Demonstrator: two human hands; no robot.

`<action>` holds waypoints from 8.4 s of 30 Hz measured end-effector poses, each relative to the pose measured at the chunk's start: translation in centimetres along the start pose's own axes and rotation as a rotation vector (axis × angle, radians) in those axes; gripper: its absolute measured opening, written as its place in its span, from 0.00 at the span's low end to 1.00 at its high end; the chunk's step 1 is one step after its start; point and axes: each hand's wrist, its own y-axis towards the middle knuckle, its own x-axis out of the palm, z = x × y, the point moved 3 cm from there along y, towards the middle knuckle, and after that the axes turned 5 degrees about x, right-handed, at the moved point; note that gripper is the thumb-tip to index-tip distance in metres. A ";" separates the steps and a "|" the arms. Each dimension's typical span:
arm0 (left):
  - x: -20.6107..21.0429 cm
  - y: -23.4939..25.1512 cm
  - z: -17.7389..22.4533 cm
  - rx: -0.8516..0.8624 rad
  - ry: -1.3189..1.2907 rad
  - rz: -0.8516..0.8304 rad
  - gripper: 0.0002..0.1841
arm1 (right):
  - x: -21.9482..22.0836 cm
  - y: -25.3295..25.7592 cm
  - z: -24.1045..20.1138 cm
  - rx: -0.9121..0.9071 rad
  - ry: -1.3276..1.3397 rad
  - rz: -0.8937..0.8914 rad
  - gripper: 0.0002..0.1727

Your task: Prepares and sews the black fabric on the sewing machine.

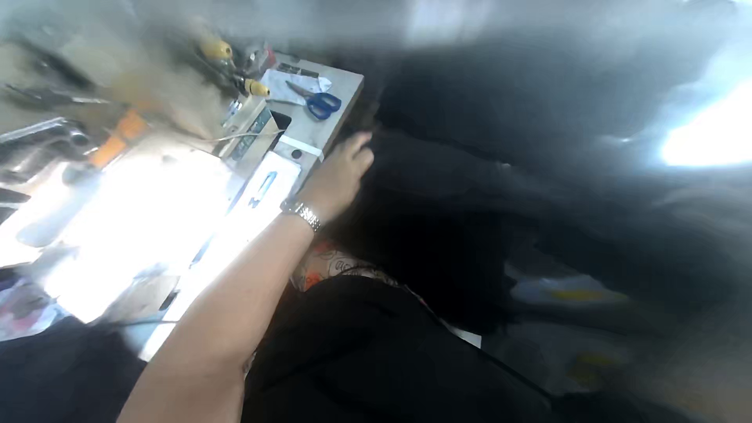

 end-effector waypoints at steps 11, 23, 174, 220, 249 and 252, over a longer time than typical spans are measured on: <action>6.1 -14.0 -0.6 -0.290 -0.123 -0.724 0.17 | 17.7 4.2 6.2 0.432 -0.288 -0.739 0.19; -4.6 -38.6 4.4 -0.805 -0.405 0.405 0.15 | 36.9 3.2 -10.3 -0.068 -0.870 -1.410 0.13; -15.9 -33.5 -14.4 -1.220 0.095 0.569 0.16 | 45.8 -14.3 -42.2 -1.279 0.014 -0.532 0.14; -17.3 -34.9 -17.3 -1.219 0.319 0.684 0.30 | 46.3 -14.2 -42.2 -1.268 0.015 -0.632 0.17; -8.6 -31.7 0.2 -1.234 0.528 0.316 0.35 | 40.0 -11.9 -37.4 -1.821 0.144 -0.629 0.20; -9.1 -31.1 0.9 -1.259 0.526 0.233 0.30 | 40.0 -11.6 -36.9 -1.809 0.189 -0.622 0.20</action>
